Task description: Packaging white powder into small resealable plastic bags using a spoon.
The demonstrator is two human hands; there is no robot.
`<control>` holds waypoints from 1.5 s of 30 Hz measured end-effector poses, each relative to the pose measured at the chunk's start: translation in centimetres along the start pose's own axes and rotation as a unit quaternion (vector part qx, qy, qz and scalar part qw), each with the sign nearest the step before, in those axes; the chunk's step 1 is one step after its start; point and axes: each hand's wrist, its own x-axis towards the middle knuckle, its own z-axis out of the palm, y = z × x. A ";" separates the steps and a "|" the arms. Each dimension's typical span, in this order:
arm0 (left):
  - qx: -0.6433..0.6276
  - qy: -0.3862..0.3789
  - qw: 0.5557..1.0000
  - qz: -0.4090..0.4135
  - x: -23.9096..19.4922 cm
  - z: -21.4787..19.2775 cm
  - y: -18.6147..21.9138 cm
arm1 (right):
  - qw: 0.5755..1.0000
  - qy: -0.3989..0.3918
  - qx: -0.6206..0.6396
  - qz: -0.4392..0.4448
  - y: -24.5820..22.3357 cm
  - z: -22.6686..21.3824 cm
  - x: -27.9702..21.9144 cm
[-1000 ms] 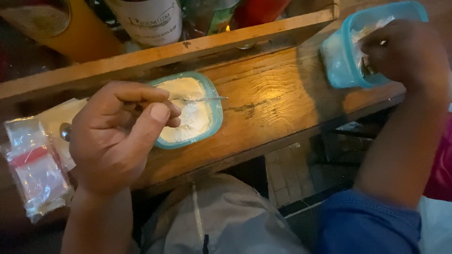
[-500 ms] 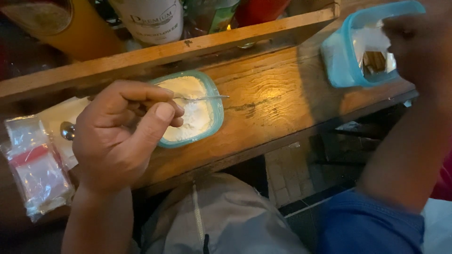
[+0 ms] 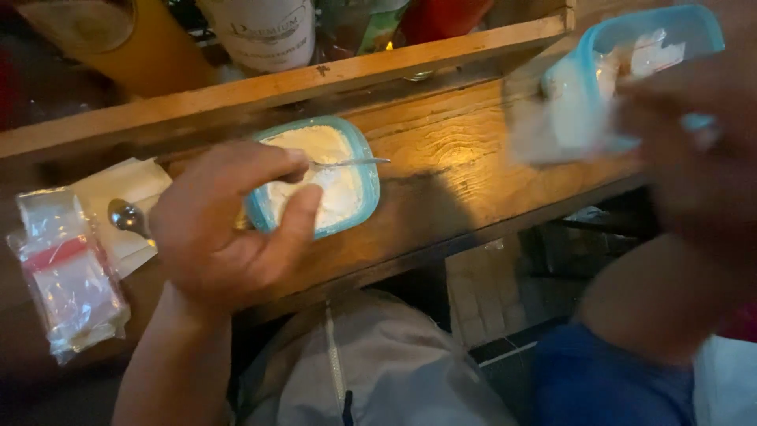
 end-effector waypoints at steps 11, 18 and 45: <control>0.110 -0.042 0.988 0.097 0.0 -0.7 -1.4 | 0.798 0.186 0.552 0.154 -8.0 -3.3 15.4; 0.181 -0.001 0.980 0.085 1.0 -1.0 -1.2 | 0.762 0.237 0.594 0.099 -8.7 -1.1 18.5; 0.136 -0.101 0.984 0.060 2.9 -3.8 0.3 | 0.620 0.264 0.723 0.152 -8.7 -0.8 17.2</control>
